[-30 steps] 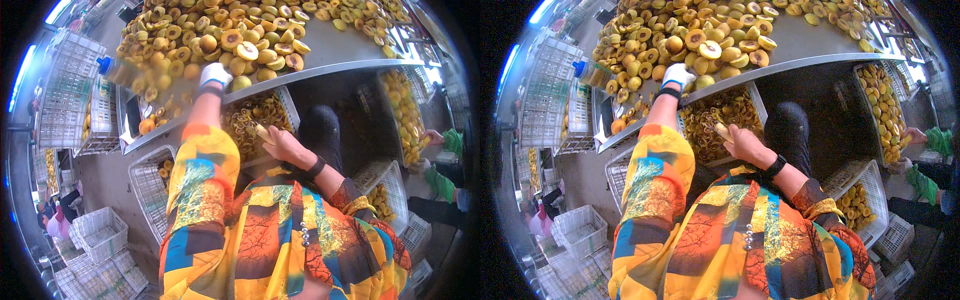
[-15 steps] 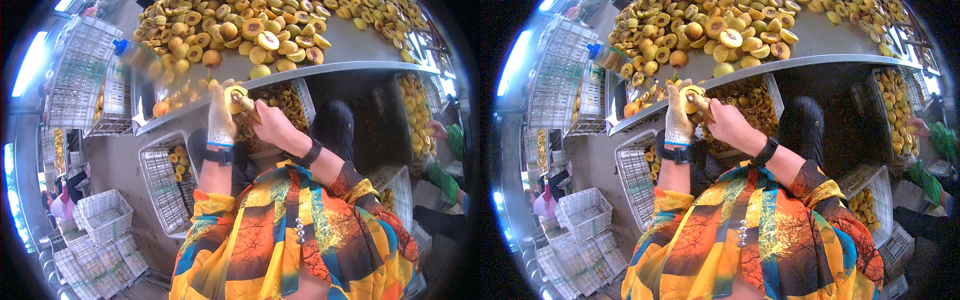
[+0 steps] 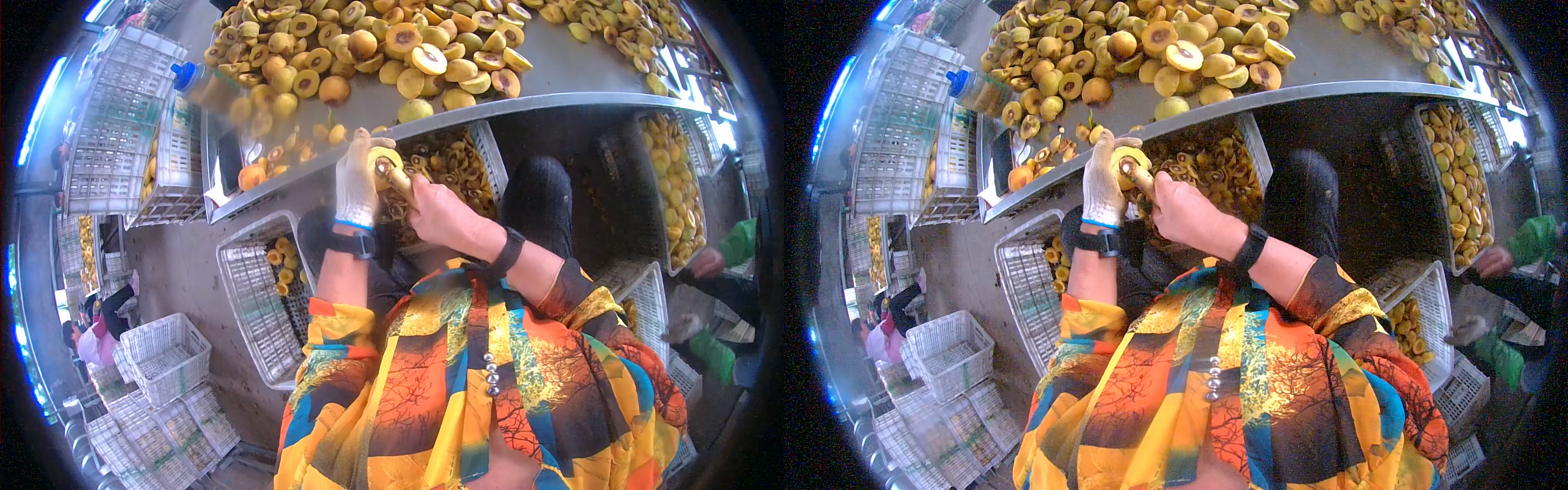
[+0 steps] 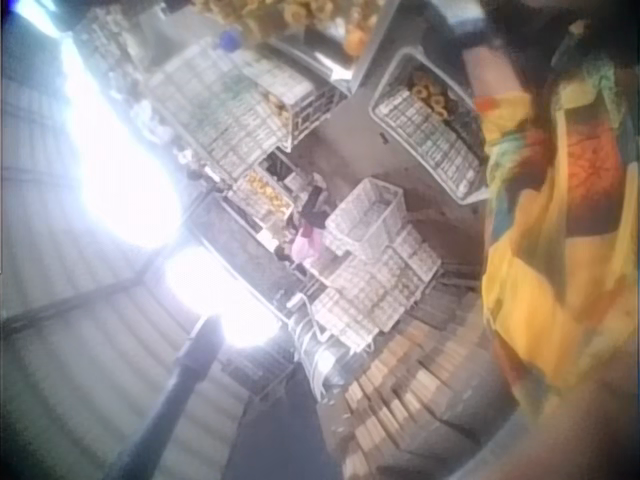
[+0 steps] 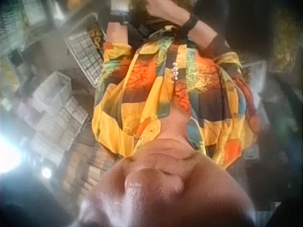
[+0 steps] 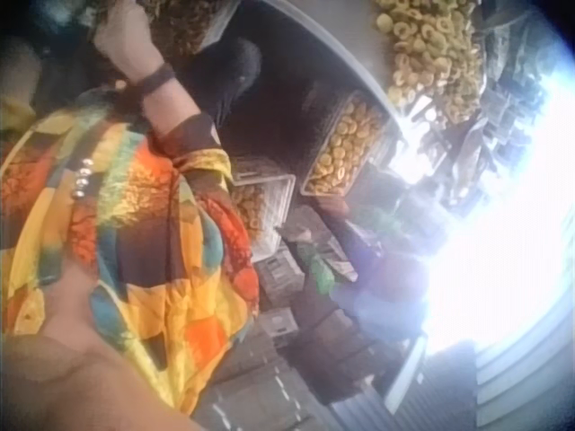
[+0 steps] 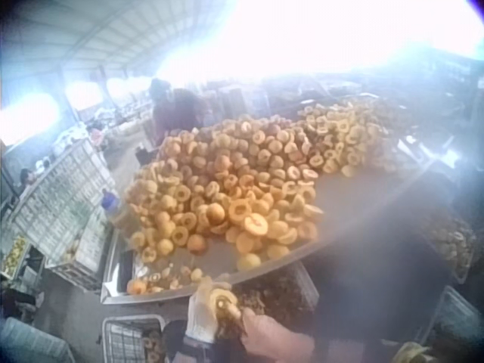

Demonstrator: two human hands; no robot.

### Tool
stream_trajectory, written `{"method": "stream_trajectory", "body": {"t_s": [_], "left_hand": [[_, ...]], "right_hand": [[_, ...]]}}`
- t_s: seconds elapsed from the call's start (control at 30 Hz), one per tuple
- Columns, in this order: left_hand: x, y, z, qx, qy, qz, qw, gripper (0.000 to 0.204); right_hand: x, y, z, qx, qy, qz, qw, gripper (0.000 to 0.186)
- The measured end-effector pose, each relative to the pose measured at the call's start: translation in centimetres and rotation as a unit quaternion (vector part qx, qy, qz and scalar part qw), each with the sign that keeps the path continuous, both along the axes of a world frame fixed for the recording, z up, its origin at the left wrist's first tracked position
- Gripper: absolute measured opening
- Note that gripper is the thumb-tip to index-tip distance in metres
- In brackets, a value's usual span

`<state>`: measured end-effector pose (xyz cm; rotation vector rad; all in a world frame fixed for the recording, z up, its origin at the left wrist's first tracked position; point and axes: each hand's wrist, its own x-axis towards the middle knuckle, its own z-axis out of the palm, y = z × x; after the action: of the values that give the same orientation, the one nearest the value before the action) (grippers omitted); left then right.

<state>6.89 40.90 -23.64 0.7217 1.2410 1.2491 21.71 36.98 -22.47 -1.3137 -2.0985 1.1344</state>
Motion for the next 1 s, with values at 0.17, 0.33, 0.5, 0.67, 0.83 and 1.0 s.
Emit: {"method": "stream_trajectory", "body": {"t_s": [0.17, 0.33, 0.5, 0.67, 0.83, 1.0], "left_hand": [[-0.9, 0.1, 0.2, -0.054, -0.087, -0.049, 0.994, 0.053], [-0.8, 0.0, 3.0, -0.144, -0.088, -0.091, 0.981, 0.065], [-0.7, 0.1, 3.8, -0.165, -0.039, -0.192, 0.967, 0.08], [1.0, -1.3, 3.2, 0.087, -0.078, -0.016, 0.993, 0.052], [1.5, -1.1, 0.2, 0.074, -0.146, 0.138, 0.977, 0.055], [0.7, -1.0, -0.5, 0.068, -0.151, 0.142, 0.976, 0.054]], "right_hand": [[0.2, 1.3, 0.4, -0.021, -0.018, 0.036, 0.999, 0.019], [0.7, 2.3, 0.7, -0.031, 0.112, -0.084, 0.99, 0.037], [0.2, 3.5, 1.1, -0.076, 0.148, -0.025, 0.986, 0.051], [-2.0, 3.7, -0.5, -0.246, 0.444, -0.227, 0.831, 0.024], [-3.6, 1.4, 0.2, -0.03, 0.14, -0.175, 0.974, 0.038], [-1.5, 0.4, 0.9, 0.002, 0.075, -0.086, 0.993, 0.031]]}}
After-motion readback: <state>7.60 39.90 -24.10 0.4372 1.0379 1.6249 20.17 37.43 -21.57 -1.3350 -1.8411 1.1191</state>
